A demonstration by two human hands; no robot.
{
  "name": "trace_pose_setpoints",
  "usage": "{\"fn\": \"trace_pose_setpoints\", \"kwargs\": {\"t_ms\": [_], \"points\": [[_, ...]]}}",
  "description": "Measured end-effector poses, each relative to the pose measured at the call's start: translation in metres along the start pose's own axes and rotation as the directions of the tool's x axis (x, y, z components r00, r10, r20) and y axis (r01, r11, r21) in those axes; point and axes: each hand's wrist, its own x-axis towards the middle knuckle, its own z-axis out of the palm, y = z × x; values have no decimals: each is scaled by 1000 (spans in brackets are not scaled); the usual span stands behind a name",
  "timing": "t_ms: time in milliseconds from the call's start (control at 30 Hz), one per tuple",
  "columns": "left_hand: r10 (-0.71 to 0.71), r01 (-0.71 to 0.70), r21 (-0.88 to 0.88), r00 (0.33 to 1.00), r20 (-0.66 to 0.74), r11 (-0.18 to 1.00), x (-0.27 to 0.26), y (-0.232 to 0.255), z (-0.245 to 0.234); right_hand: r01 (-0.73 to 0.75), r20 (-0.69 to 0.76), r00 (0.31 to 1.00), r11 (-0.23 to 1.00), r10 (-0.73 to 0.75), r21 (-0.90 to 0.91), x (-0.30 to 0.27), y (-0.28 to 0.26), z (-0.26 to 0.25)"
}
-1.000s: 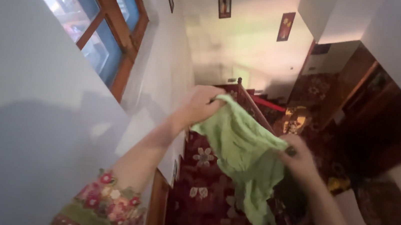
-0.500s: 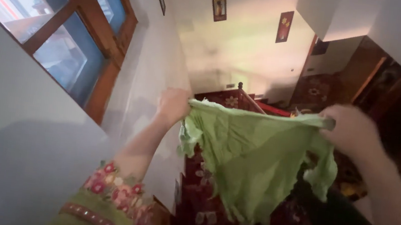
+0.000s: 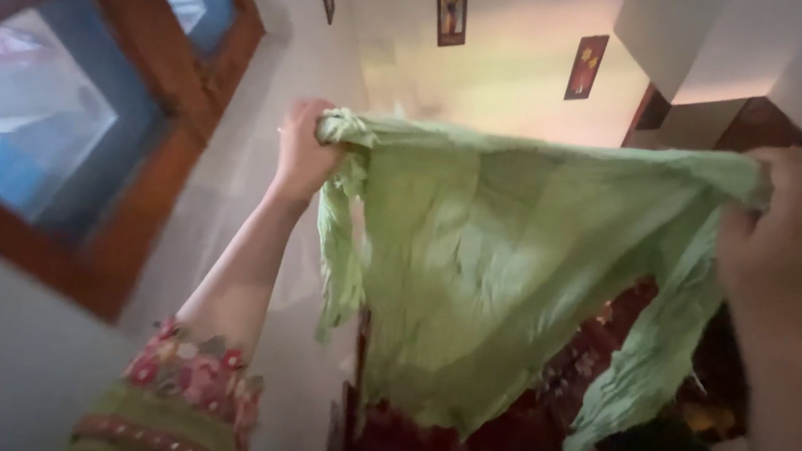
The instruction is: Hanging wet clothes from a basin onto a staircase railing to dry.
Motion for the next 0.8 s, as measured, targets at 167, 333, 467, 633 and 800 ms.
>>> {"fn": "trace_pose_setpoints", "kwargs": {"t_ms": [167,333,467,633,800], "points": [[297,-189,-244,778,554,951,35,-105,86,194,-304,943,966,-136,170,-4,-27,73],[143,-160,157,983,113,974,81,-129,95,-386,239,915,877,325,286,-17,24,152],[293,-292,40,956,-26,955,101,-103,88,-126,-208,965,980,157,156,-15,27,153],[99,-298,391,885,455,871,154,-250,187,-160,506,835,975,217,-155,-22,24,186],[345,-400,337,914,213,852,152,-168,196,-230,-92,971,967,221,-108,-50,39,200]]}}
